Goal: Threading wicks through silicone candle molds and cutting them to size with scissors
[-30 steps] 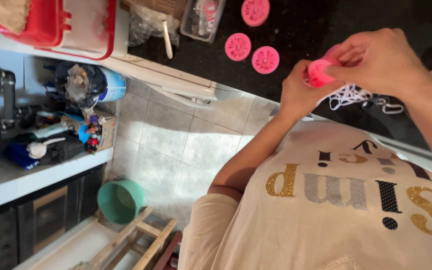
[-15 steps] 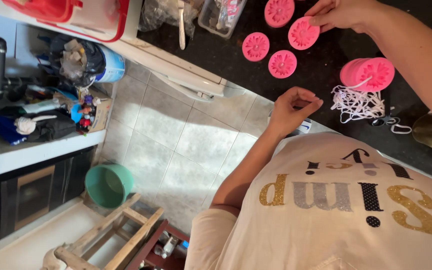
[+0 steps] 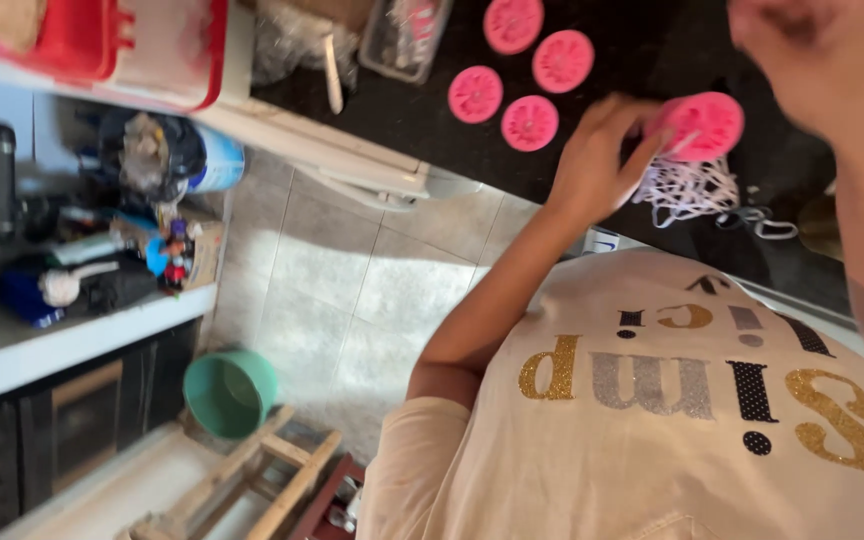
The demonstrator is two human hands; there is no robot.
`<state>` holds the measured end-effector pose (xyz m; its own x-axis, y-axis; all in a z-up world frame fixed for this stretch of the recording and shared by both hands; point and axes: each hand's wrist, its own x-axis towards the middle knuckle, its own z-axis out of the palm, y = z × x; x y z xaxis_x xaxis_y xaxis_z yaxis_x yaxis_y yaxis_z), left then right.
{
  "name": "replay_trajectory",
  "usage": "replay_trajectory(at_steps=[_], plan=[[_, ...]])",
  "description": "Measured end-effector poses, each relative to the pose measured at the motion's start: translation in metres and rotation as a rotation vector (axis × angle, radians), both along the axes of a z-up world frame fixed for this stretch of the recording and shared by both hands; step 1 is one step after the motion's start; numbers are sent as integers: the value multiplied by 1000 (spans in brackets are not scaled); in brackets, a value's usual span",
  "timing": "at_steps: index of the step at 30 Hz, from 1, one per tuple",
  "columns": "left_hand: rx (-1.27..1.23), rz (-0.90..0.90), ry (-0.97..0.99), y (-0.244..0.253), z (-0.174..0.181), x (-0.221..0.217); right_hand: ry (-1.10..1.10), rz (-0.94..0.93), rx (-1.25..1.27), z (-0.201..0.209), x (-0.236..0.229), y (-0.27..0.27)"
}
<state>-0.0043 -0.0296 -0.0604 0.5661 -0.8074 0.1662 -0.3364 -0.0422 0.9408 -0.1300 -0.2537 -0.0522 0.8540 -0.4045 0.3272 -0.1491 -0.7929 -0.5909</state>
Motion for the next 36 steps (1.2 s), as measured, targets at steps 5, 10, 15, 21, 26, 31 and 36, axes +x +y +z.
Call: replay_trajectory(at_steps=[5,10,15,21,26,31,36], plan=[[330,-225,-644,-61,-21,7,110,-167,353,3,-61,30],[224,-306,-646,-62,3,17,87,-246,417,13,-71,52],[134,-289,-703,-58,4,14,-52,-247,431,27,-63,72],[-29,-423,-731,-46,-10,15,-245,-60,753,13,-41,76],[-41,-470,-401,-39,3,20,118,-189,1265,15,-18,66],[123,-399,-85,-26,24,27,132,30,974,-18,-30,52],[-45,-386,358,-24,30,28,-45,63,747,-32,-33,70]])
